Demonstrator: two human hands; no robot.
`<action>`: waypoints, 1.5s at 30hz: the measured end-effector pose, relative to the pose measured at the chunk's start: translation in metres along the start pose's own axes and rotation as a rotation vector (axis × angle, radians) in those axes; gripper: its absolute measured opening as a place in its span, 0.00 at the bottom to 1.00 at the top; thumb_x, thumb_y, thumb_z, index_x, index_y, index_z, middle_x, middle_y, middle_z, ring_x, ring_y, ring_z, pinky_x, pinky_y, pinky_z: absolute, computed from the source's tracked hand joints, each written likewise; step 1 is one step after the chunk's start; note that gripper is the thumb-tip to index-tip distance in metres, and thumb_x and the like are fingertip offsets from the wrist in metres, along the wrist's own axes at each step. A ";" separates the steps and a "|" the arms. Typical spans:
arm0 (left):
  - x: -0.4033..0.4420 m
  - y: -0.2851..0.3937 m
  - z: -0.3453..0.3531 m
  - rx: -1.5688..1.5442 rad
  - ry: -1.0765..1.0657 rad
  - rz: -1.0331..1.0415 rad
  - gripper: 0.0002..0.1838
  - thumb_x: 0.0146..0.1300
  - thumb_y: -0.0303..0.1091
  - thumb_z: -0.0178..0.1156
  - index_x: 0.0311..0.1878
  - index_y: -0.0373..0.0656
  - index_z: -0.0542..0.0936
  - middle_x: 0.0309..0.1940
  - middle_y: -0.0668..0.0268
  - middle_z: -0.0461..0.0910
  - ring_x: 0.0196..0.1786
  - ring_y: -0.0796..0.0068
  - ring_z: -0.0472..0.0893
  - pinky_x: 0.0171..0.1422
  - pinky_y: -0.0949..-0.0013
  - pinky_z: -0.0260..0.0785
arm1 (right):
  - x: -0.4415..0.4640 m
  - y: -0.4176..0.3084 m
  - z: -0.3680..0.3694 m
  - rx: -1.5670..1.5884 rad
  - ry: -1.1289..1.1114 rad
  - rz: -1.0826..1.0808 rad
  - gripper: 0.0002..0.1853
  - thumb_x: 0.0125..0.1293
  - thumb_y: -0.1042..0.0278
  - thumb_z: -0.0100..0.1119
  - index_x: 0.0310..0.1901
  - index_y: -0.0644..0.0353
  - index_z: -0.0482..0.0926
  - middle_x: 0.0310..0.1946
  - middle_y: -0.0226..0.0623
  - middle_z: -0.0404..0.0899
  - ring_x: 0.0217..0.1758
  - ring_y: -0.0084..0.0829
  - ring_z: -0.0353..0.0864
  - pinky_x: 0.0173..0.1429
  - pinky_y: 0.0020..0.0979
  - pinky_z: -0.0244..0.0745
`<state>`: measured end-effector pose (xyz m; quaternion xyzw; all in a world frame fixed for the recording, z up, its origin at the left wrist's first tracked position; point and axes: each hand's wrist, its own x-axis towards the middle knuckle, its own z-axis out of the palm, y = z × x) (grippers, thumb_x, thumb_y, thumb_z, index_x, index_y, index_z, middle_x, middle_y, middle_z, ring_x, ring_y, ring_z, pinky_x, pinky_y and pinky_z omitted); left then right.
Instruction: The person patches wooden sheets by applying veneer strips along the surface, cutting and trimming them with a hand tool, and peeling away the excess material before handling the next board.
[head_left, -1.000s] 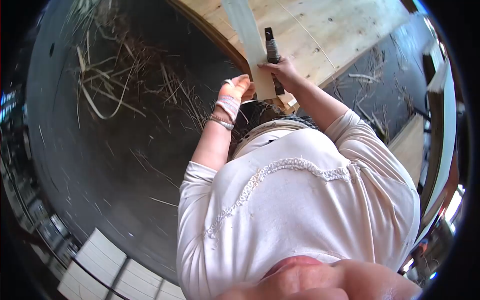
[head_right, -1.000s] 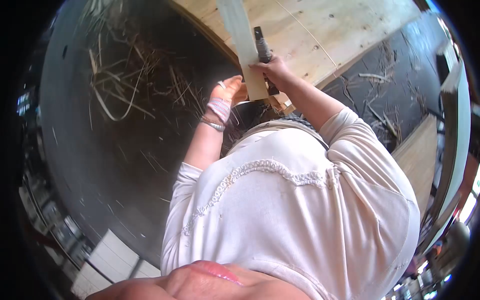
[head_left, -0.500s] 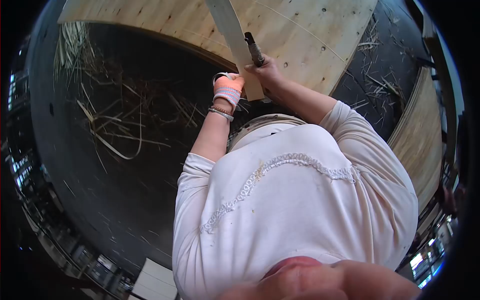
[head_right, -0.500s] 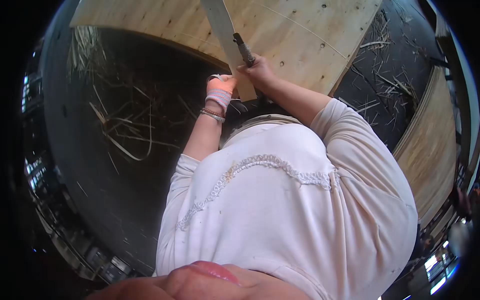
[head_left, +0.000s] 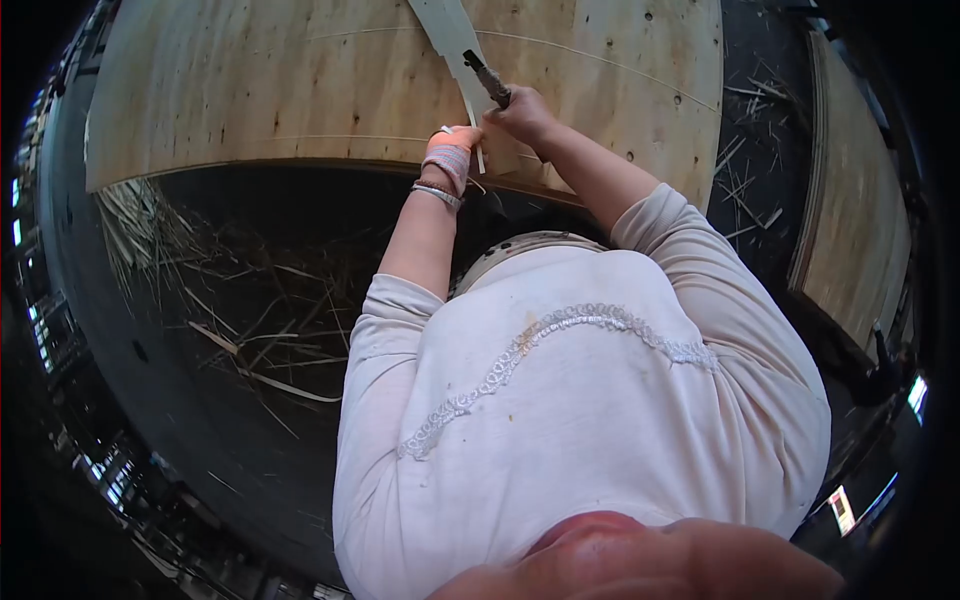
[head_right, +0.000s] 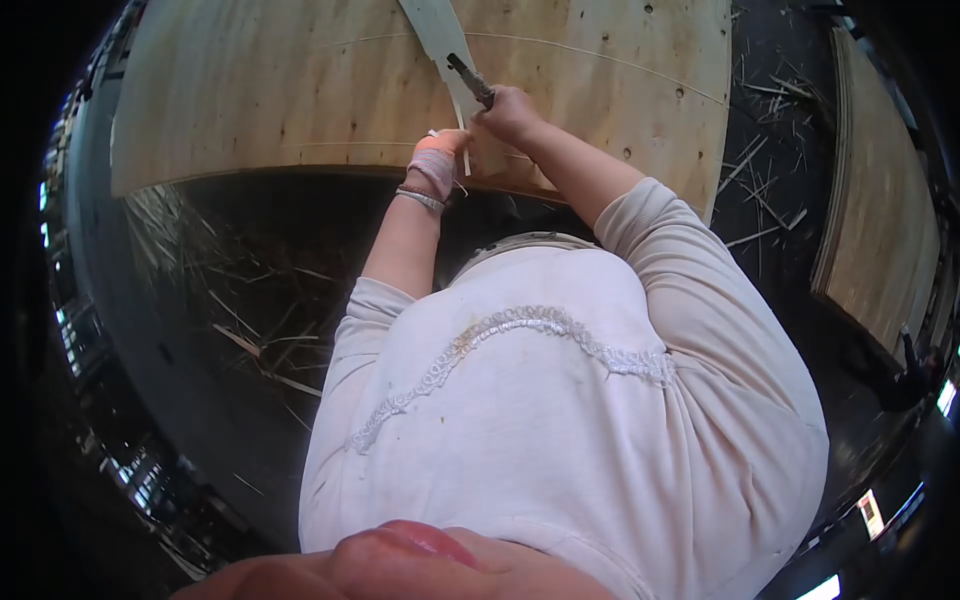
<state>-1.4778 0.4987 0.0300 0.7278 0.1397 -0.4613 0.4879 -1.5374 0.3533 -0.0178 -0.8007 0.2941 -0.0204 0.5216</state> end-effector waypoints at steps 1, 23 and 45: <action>0.015 -0.008 -0.002 -0.052 -0.077 0.028 0.08 0.57 0.35 0.60 0.32 0.40 0.83 0.23 0.62 0.81 0.27 0.66 0.80 0.32 0.62 0.74 | 0.005 0.008 0.001 0.047 0.021 -0.006 0.16 0.55 0.57 0.71 0.35 0.60 0.81 0.28 0.41 0.83 0.31 0.38 0.82 0.39 0.38 0.77; -0.004 0.019 -0.012 0.099 -0.303 0.177 0.12 0.64 0.33 0.59 0.46 0.36 0.80 0.23 0.68 0.77 0.21 0.75 0.76 0.23 0.71 0.68 | 0.049 -0.038 0.014 0.752 0.457 0.149 0.21 0.51 0.50 0.76 0.35 0.62 0.85 0.26 0.32 0.83 0.29 0.19 0.75 0.37 0.32 0.75; -0.027 -0.042 0.212 0.483 -0.438 -0.008 0.07 0.57 0.28 0.62 0.33 0.34 0.84 0.25 0.61 0.83 0.24 0.70 0.82 0.31 0.69 0.77 | -0.105 0.075 -0.177 1.169 0.903 0.213 0.14 0.58 0.65 0.70 0.24 0.56 0.72 0.12 0.27 0.69 0.10 0.20 0.66 0.15 0.25 0.59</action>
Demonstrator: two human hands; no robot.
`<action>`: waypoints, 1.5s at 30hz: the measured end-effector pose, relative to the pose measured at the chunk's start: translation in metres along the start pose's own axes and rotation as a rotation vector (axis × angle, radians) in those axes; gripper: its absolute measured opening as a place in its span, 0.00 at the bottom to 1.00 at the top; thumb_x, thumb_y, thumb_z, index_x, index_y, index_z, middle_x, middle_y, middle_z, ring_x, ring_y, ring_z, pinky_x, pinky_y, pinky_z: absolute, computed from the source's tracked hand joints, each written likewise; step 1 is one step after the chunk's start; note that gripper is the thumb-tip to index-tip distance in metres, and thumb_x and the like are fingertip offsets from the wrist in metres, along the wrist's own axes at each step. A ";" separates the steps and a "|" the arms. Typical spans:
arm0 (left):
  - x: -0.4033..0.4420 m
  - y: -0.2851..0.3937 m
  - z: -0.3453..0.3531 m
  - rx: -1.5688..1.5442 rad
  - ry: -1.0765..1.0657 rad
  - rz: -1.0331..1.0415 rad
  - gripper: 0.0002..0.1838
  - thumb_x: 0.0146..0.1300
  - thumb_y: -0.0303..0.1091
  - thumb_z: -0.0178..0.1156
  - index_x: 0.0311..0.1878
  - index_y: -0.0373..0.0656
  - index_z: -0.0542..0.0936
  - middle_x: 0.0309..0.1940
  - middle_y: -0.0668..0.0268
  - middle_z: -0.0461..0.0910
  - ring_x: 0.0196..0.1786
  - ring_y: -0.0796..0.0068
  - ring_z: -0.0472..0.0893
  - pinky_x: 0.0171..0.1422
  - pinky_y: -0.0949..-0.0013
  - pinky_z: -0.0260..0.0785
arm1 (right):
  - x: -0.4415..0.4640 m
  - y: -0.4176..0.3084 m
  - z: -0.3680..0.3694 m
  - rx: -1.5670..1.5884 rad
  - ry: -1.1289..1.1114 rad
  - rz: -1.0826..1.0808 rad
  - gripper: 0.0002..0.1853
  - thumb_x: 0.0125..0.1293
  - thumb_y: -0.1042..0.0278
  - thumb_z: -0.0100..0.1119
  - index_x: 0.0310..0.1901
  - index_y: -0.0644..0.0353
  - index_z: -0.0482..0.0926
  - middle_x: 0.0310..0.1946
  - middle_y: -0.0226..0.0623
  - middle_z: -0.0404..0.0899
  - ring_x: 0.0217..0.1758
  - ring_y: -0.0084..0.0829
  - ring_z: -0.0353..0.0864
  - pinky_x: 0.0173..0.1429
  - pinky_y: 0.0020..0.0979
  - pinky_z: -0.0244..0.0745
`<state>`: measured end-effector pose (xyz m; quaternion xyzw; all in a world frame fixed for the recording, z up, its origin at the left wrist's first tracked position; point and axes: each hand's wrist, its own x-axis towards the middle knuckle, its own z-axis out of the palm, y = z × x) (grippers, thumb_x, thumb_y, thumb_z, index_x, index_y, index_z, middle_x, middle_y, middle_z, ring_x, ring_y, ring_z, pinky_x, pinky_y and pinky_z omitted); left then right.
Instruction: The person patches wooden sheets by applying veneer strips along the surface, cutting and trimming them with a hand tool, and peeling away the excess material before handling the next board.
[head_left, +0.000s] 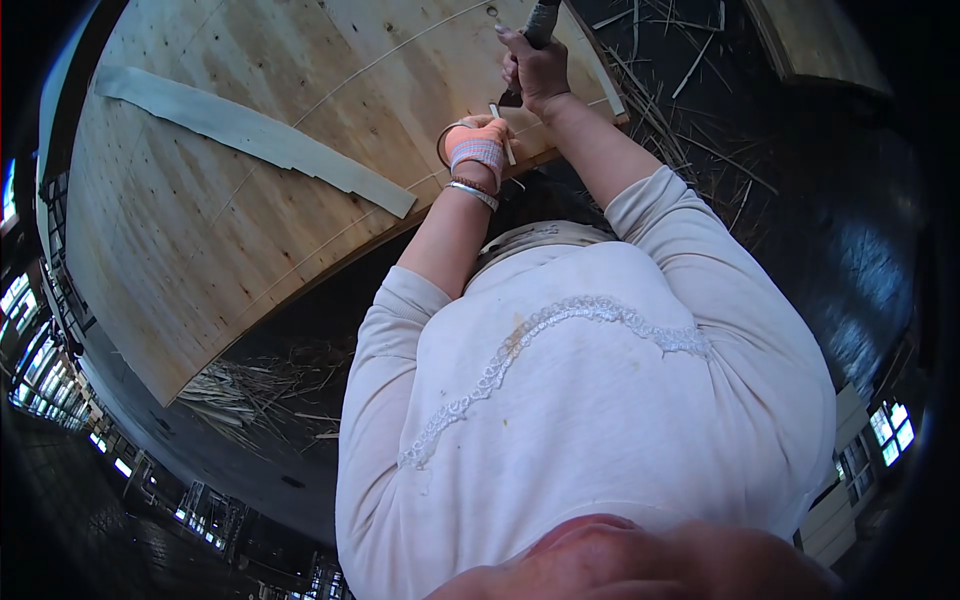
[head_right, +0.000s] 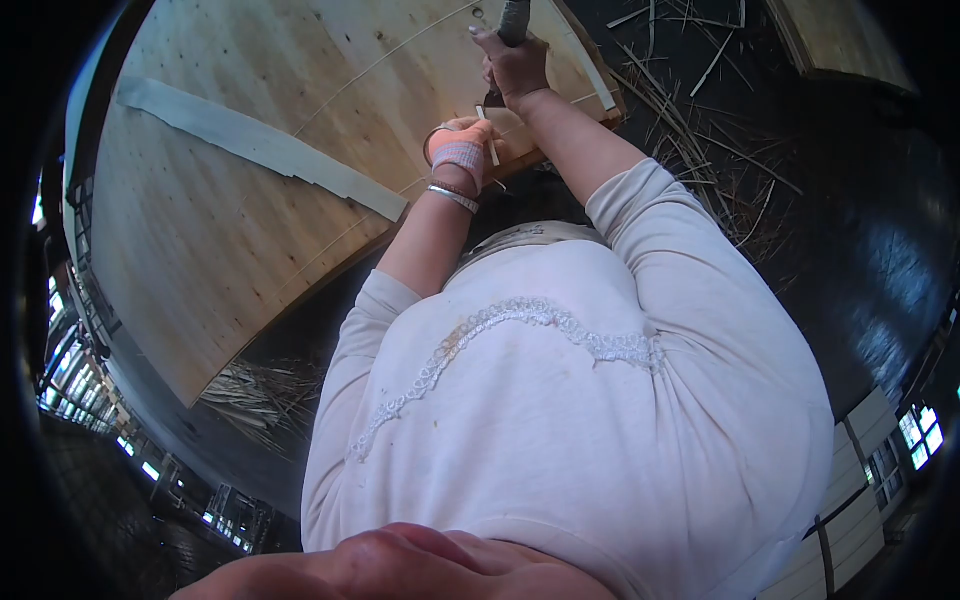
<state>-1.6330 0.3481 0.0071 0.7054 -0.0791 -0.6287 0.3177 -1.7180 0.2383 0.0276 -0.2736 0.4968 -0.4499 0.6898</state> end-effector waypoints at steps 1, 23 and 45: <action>-0.001 0.000 0.000 0.047 0.011 -0.006 0.07 0.57 0.28 0.62 0.32 0.35 0.84 0.24 0.61 0.83 0.24 0.70 0.82 0.31 0.69 0.76 | -0.001 0.001 0.001 0.021 -0.006 0.019 0.14 0.58 0.65 0.70 0.24 0.55 0.72 0.12 0.26 0.68 0.10 0.20 0.66 0.15 0.25 0.58; 0.015 0.092 -0.027 -0.065 -0.145 0.254 0.18 0.59 0.25 0.59 0.52 0.27 0.76 0.32 0.60 0.80 0.30 0.72 0.81 0.35 0.69 0.81 | 0.021 0.004 0.006 -0.073 0.095 0.071 0.15 0.59 0.63 0.71 0.25 0.55 0.72 0.12 0.26 0.68 0.10 0.20 0.66 0.15 0.26 0.60; 0.100 0.096 0.035 0.522 0.277 0.465 0.13 0.58 0.28 0.60 0.45 0.31 0.82 0.29 0.60 0.83 0.29 0.69 0.83 0.36 0.69 0.77 | 0.160 -0.030 0.037 -0.216 0.072 -0.187 0.17 0.58 0.62 0.72 0.21 0.58 0.73 0.11 0.26 0.70 0.11 0.19 0.69 0.16 0.28 0.63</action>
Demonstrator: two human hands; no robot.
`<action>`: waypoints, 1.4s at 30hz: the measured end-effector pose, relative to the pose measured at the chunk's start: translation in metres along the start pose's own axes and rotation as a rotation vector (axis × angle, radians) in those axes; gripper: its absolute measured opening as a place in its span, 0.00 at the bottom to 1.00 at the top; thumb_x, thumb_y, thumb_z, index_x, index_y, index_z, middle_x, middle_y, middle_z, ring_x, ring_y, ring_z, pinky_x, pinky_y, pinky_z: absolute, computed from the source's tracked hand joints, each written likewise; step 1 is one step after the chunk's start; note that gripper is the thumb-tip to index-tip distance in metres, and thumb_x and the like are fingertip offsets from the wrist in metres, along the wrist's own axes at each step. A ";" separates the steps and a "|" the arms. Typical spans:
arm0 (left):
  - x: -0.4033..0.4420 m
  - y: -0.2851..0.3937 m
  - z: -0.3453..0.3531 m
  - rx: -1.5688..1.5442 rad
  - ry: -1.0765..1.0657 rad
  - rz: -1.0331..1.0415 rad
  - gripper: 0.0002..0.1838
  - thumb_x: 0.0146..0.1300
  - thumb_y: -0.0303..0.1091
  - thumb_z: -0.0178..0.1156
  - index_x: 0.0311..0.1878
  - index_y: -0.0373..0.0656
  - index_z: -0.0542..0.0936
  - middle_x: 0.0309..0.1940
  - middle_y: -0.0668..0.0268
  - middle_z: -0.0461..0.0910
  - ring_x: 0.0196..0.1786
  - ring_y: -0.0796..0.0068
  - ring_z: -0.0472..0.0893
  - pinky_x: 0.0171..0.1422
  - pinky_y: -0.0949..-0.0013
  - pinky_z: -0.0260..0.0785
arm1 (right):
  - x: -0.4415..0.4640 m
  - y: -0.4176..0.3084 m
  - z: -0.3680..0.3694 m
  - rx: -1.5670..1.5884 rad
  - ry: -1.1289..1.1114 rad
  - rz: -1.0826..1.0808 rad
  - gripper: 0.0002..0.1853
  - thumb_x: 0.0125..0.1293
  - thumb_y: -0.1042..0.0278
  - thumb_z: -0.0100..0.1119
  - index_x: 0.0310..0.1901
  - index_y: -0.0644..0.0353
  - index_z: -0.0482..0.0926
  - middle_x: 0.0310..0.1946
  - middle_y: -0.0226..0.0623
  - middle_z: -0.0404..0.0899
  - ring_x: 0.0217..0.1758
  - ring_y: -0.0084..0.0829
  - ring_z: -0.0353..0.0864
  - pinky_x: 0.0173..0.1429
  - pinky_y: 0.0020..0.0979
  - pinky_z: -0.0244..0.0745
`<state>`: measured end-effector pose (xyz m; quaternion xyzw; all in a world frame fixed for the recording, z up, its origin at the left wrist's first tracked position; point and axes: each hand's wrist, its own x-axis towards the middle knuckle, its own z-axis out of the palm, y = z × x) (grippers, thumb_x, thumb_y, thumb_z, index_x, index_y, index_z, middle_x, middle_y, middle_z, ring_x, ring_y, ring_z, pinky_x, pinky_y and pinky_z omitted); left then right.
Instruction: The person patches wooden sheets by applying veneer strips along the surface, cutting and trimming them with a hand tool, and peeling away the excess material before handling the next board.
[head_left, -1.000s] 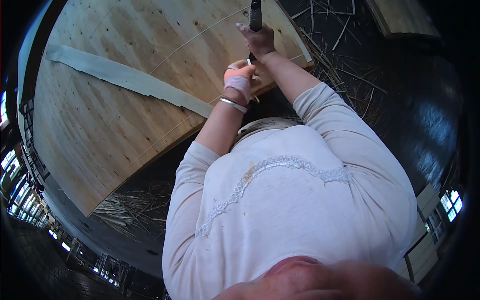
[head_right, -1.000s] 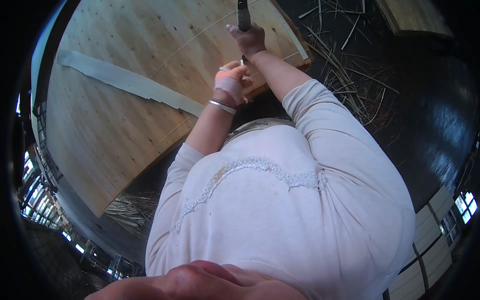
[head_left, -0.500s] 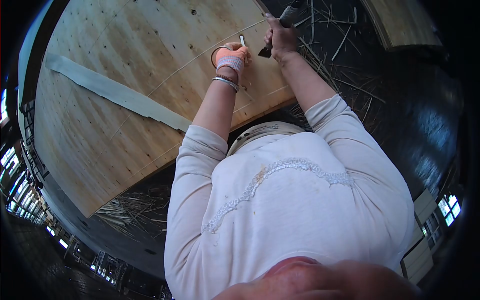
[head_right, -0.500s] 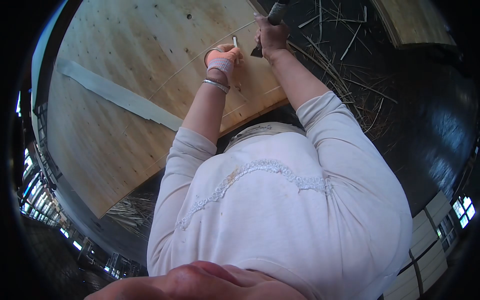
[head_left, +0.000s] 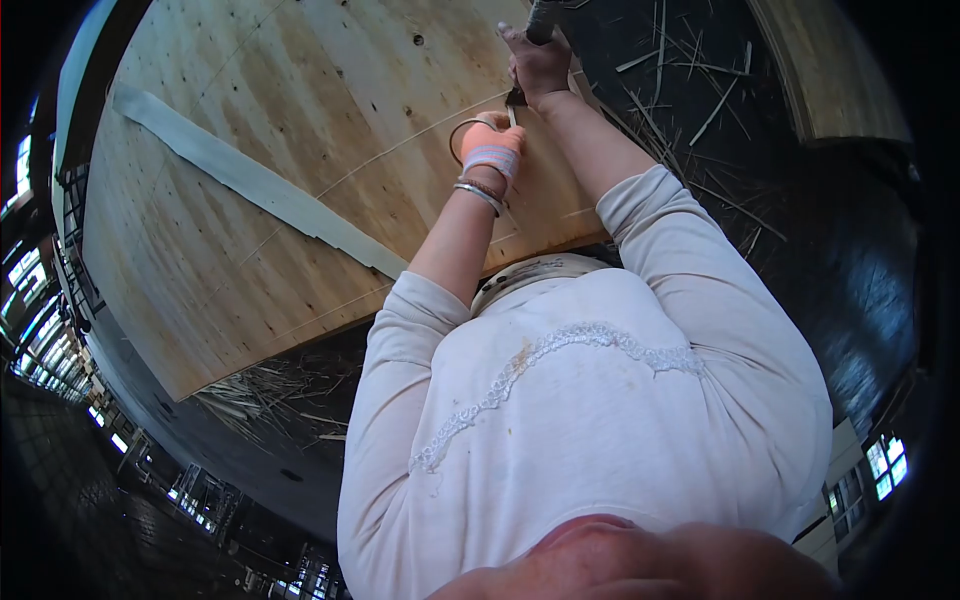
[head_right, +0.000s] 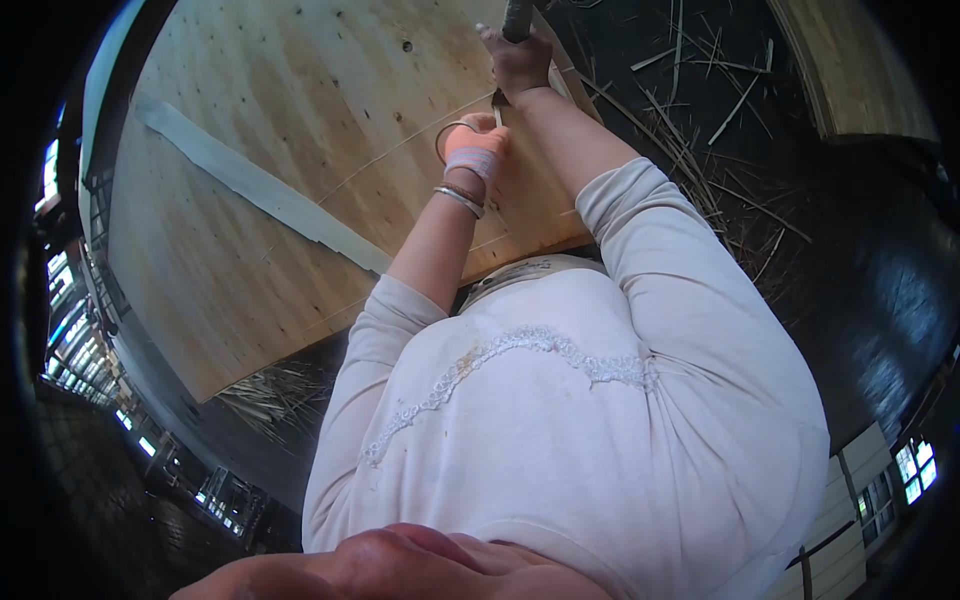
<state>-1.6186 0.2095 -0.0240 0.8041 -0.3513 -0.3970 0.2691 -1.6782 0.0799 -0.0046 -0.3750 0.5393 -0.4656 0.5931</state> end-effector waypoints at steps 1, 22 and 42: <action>-0.002 0.005 -0.001 -0.010 -0.021 -0.014 0.20 0.57 0.28 0.61 0.53 0.29 0.78 0.30 0.58 0.82 0.30 0.69 0.83 0.34 0.68 0.78 | 0.000 0.000 0.001 -0.061 -0.003 0.013 0.17 0.58 0.59 0.71 0.22 0.59 0.75 0.13 0.26 0.72 0.13 0.18 0.70 0.18 0.28 0.66; -0.027 -0.084 -0.231 1.178 0.249 0.332 0.18 0.66 0.51 0.55 0.45 0.51 0.86 0.42 0.59 0.85 0.46 0.56 0.82 0.56 0.52 0.71 | -0.006 -0.017 -0.029 0.298 0.184 0.298 0.16 0.60 0.59 0.70 0.26 0.53 0.72 0.15 0.23 0.65 0.13 0.18 0.64 0.17 0.26 0.61; -0.078 -0.002 -0.098 0.732 -0.776 0.190 0.25 0.59 0.51 0.64 0.48 0.38 0.83 0.40 0.50 0.84 0.47 0.53 0.83 0.52 0.61 0.74 | -0.182 -0.009 -0.059 -0.611 -0.757 -0.001 0.13 0.52 0.61 0.72 0.33 0.60 0.82 0.28 0.39 0.81 0.31 0.32 0.79 0.41 0.33 0.75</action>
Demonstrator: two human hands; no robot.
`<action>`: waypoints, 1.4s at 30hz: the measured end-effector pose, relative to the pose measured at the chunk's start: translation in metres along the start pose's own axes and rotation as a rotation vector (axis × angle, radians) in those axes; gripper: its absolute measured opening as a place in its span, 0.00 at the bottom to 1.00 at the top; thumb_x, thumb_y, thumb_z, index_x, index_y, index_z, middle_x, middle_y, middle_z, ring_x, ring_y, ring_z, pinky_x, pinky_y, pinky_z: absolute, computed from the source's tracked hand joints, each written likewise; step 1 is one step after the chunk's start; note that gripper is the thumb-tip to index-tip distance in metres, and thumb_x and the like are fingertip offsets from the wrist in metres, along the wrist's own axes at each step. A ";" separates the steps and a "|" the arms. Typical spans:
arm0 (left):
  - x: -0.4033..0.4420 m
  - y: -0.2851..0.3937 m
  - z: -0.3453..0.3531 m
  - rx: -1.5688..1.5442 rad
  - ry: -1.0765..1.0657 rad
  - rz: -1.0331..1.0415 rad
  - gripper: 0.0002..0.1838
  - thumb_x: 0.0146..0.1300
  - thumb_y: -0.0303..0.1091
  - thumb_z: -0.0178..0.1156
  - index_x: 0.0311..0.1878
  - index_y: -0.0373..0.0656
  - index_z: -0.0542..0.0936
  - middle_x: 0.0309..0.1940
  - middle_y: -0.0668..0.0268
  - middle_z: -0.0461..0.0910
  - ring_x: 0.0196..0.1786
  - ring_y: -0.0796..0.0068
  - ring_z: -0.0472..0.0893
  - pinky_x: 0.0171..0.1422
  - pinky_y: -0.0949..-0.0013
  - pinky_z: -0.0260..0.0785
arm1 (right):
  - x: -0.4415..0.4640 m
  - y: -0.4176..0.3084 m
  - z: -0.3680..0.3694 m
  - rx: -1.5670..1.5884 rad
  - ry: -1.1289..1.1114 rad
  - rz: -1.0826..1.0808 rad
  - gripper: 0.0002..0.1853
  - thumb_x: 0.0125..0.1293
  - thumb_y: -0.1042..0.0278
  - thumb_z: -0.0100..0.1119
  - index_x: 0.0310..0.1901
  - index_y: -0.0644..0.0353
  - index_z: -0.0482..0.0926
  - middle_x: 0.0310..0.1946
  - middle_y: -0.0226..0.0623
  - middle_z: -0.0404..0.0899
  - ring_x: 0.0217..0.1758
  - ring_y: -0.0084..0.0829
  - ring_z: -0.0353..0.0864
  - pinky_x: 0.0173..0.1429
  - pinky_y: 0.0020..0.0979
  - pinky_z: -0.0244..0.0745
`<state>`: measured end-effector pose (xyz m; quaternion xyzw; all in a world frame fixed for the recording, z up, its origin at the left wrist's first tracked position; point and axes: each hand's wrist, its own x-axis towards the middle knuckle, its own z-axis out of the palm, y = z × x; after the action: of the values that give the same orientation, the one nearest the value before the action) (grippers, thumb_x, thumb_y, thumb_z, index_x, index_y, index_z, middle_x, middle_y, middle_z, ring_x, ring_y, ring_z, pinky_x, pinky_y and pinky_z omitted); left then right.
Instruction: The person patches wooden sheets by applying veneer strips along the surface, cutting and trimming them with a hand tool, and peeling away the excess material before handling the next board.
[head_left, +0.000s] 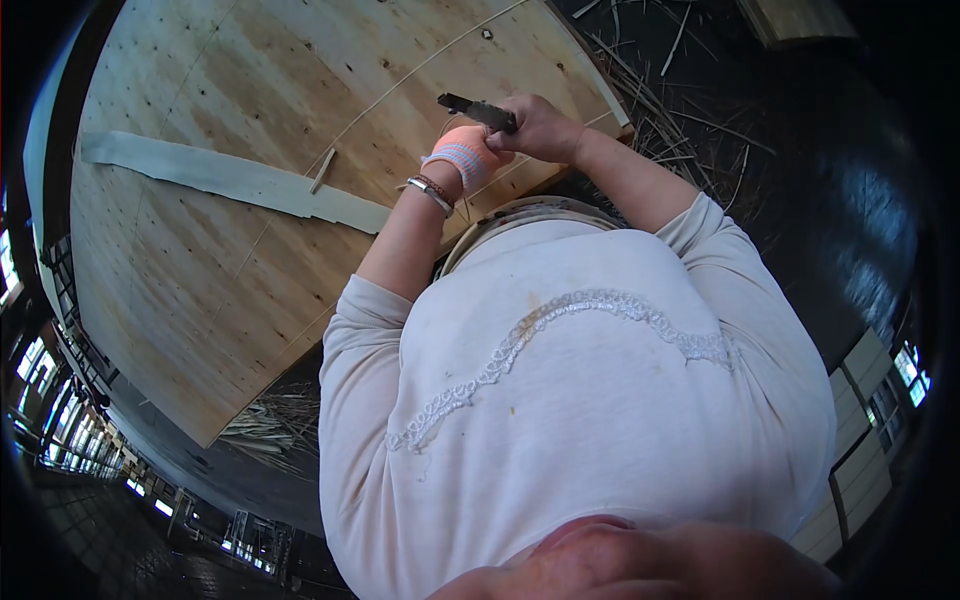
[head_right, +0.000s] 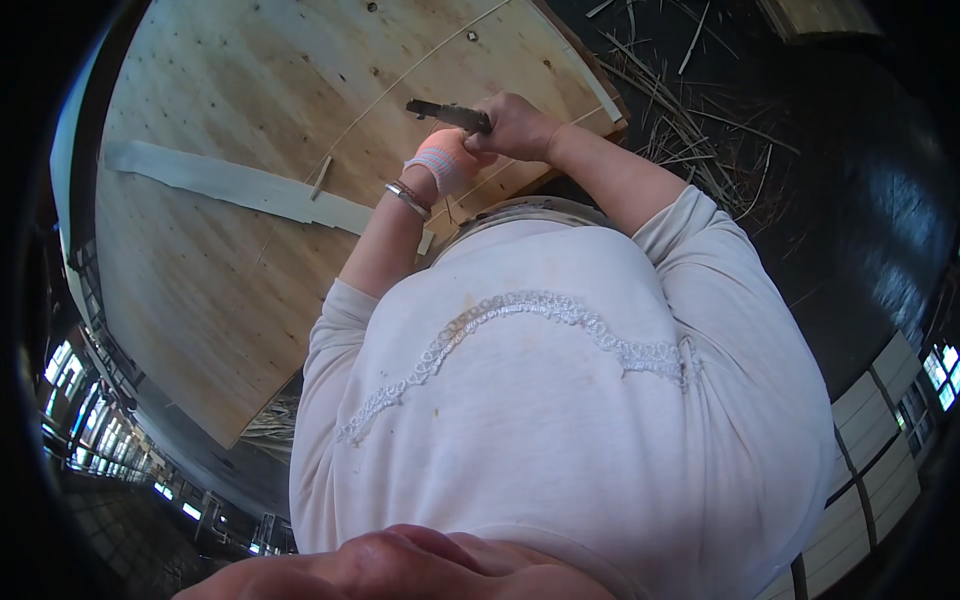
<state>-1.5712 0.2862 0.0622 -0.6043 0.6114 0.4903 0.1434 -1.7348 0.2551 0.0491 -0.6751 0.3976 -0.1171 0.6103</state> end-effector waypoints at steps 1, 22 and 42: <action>-0.005 0.004 0.001 0.046 -0.010 -0.028 0.26 0.60 0.53 0.64 0.49 0.38 0.82 0.41 0.48 0.84 0.47 0.52 0.83 0.53 0.60 0.74 | -0.004 0.002 0.001 -0.029 0.059 0.038 0.12 0.53 0.61 0.71 0.33 0.60 0.82 0.28 0.40 0.82 0.31 0.34 0.80 0.41 0.35 0.75; -0.014 0.001 0.032 0.534 0.124 -0.003 0.12 0.62 0.36 0.57 0.45 0.49 0.87 0.45 0.63 0.87 0.48 0.63 0.86 0.47 0.59 0.75 | -0.001 0.002 0.020 -0.693 0.221 0.457 0.19 0.55 0.51 0.70 0.43 0.55 0.85 0.40 0.46 0.84 0.45 0.48 0.84 0.51 0.44 0.78; 0.063 0.006 -0.079 0.260 0.325 -0.198 0.24 0.67 0.55 0.54 0.52 0.45 0.83 0.48 0.55 0.84 0.52 0.53 0.83 0.56 0.55 0.75 | 0.109 0.012 -0.067 -0.668 0.340 0.358 0.18 0.58 0.52 0.66 0.43 0.55 0.85 0.39 0.48 0.85 0.45 0.47 0.85 0.52 0.41 0.79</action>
<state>-1.5580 0.1862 0.0546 -0.7090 0.6222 0.2872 0.1668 -1.7114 0.1328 0.0174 -0.7273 0.6200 0.0164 0.2940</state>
